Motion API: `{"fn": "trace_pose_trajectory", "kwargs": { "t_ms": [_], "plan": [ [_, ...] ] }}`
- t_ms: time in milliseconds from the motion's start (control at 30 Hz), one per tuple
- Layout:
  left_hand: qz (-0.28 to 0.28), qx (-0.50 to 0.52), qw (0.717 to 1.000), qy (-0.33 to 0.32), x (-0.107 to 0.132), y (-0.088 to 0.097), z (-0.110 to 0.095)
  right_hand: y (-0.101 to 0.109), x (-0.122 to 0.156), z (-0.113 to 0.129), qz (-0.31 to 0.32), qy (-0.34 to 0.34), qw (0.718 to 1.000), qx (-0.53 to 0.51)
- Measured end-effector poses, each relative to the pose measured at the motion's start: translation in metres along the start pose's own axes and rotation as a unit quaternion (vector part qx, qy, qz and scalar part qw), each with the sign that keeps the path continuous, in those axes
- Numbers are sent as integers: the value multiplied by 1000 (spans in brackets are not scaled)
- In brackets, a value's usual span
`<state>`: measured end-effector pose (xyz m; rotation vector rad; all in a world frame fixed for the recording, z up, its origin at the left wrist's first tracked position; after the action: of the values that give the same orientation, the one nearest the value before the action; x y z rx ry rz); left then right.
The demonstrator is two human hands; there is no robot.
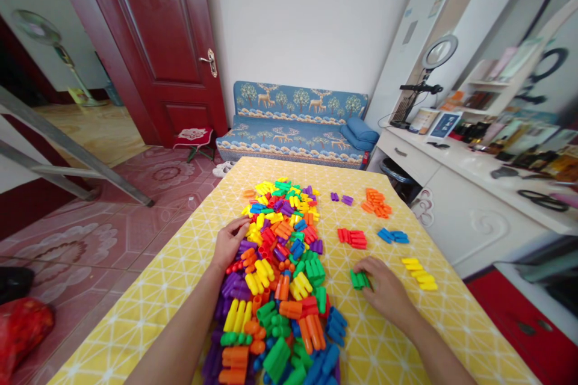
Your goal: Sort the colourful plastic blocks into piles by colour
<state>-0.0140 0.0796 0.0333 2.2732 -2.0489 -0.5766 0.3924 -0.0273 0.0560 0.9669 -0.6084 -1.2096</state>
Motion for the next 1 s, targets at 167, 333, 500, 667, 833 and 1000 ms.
{"fn": "trace_pose_trajectory", "kwargs": {
  "t_ms": [167,333,500,667,833,1000],
  "plan": [
    [-2,2,1000,5,1,0,-1,14,17,-2,66,-15,998,-2],
    [-5,1,1000,3,2,0,-3,16,21,-12,75,-31,996,-25],
    [0,1,1000,10,1,0,-2,9,16,-19,60,-37,997,-25],
    [-2,2,1000,9,1,0,-1,10,12,-13,59,-24,997,-43],
    [-3,9,1000,10,1,0,-1,4,-1,20,26,25,994,-102],
    [-3,6,1000,10,0,0,0,-27,-25,62,56,62,987,-136]
  ]
}}
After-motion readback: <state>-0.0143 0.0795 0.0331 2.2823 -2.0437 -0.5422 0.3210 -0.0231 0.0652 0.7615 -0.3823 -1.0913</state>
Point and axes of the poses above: each hand's wrist, its own x-axis away from the middle knuckle, its own y-axis out of the back of the hand, z = x × y, the point moved 8 cm from there along -x, towards the middle knuckle, and after that the axes turned 6 degrees about z, right-handed, at the moved point
